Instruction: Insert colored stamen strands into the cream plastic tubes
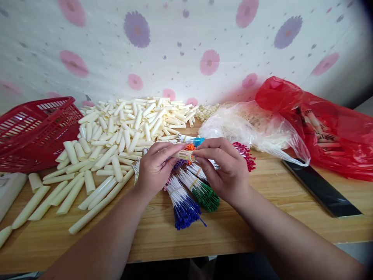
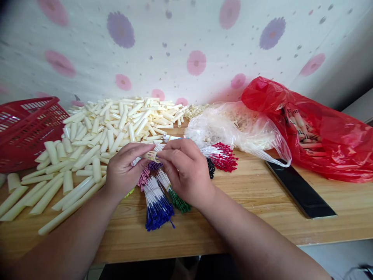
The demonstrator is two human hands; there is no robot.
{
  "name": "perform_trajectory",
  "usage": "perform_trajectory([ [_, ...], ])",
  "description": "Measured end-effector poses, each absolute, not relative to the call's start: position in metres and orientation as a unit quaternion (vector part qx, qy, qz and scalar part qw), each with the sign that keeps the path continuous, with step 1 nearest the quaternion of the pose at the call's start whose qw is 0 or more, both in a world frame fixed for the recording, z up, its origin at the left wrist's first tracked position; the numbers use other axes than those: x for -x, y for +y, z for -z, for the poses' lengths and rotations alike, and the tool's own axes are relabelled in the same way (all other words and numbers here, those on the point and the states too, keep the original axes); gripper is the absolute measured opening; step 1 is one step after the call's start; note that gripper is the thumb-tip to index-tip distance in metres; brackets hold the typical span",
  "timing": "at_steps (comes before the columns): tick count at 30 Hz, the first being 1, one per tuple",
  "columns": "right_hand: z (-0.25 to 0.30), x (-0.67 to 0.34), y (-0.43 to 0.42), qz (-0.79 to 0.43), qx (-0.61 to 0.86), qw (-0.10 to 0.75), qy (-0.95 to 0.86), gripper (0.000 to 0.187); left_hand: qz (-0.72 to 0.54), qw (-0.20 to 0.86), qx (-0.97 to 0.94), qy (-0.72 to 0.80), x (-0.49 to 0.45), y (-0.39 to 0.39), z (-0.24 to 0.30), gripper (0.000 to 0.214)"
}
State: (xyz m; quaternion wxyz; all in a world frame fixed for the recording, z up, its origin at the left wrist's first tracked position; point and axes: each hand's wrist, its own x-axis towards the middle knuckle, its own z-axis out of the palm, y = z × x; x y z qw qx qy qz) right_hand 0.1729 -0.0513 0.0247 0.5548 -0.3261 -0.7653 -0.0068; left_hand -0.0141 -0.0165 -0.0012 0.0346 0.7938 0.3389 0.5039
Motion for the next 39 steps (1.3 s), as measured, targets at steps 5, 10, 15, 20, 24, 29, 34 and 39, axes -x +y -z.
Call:
perform_trajectory([
  [5,-0.024,-0.174,-0.047,-0.013,0.346,0.561,-0.752,0.008,-0.495,-0.024,-0.796,0.348,0.016,-0.019,0.0,0.032],
  [10,-0.026,-0.176,-0.042,-0.076,0.352,0.548,-0.755,0.01,-0.488,-0.064,-0.798,0.348,0.016,-0.019,0.001,0.033],
  [15,-0.024,-0.176,-0.038,-0.15,0.351,0.556,-0.738,0.008,-0.48,-0.077,-0.797,0.358,0.016,-0.019,0.001,0.032],
  [20,-0.015,-0.171,-0.036,-0.218,0.36,0.58,-0.698,0.005,-0.485,-0.081,-0.791,0.363,0.015,-0.019,0.002,0.033],
  [24,-0.009,-0.166,-0.035,-0.242,0.363,0.605,-0.666,0.005,-0.488,-0.076,-0.79,0.364,0.015,-0.02,0.004,0.037],
  [29,-0.005,-0.162,-0.035,-0.299,0.368,0.614,-0.631,0.007,-0.481,-0.099,-0.788,0.371,0.015,-0.019,0.006,0.039],
  [34,-0.003,-0.162,-0.034,-0.333,0.366,0.611,-0.618,0.009,-0.475,-0.116,-0.787,0.376,0.016,-0.018,0.006,0.04],
  [39,-0.002,-0.163,-0.033,-0.353,0.359,0.617,-0.605,0.007,-0.474,-0.098,-0.784,0.389,0.014,-0.018,0.007,0.036],
])
